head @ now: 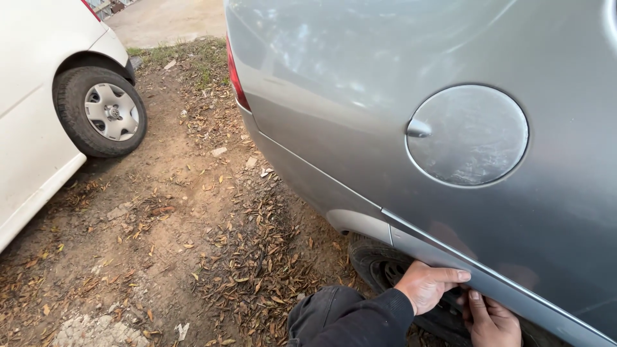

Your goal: Repairing a loose plastic trim piece on the rear wheel arch of a car using hands and a wrench.

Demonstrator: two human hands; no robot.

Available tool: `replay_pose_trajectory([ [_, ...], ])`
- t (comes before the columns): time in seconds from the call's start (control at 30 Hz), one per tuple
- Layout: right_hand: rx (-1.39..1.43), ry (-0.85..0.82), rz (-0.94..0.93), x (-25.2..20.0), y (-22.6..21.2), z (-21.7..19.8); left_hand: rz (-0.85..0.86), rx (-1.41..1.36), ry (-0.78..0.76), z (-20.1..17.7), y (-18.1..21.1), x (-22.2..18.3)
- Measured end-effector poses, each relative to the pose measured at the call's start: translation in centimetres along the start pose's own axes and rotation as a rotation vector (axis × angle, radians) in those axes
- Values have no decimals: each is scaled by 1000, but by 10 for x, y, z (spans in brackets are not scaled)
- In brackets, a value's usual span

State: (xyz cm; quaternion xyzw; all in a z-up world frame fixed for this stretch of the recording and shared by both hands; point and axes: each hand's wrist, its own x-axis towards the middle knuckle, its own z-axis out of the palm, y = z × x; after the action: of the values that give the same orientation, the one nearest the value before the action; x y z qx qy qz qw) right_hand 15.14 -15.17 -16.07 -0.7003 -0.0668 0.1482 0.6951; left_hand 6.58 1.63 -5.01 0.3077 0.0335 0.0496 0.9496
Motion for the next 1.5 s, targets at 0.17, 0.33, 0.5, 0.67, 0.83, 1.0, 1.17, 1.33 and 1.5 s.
replay_pose_trajectory([
  [0.17, 34, 10, -39, -6, -20, 10, -10, 11, 9, -3, -1, 1],
  [0.33, -79, 37, -32, -10, -32, 14, -41, 40, -30, -5, 0, 5],
  [0.5, -48, 51, -51, -11, -22, 17, -21, -12, -45, -8, -5, 12],
  [0.67, 71, 110, 126, -20, -11, 29, -17, -59, -50, -13, -10, 15],
  [0.83, -141, 193, 293, -25, 11, 31, -18, -46, -24, -13, -10, 16],
  [1.0, -191, 107, 249, -15, 26, 20, -5, -67, -40, -17, -14, 16],
  [1.17, -37, 34, 159, -25, 5, 23, -12, -76, -21, -12, -10, 12],
  [1.33, -61, -56, 188, -29, -19, 26, -3, -75, -32, -10, -6, 10],
  [1.5, -11, -96, 232, -30, -19, 26, -17, -57, -25, -10, -7, 7],
])
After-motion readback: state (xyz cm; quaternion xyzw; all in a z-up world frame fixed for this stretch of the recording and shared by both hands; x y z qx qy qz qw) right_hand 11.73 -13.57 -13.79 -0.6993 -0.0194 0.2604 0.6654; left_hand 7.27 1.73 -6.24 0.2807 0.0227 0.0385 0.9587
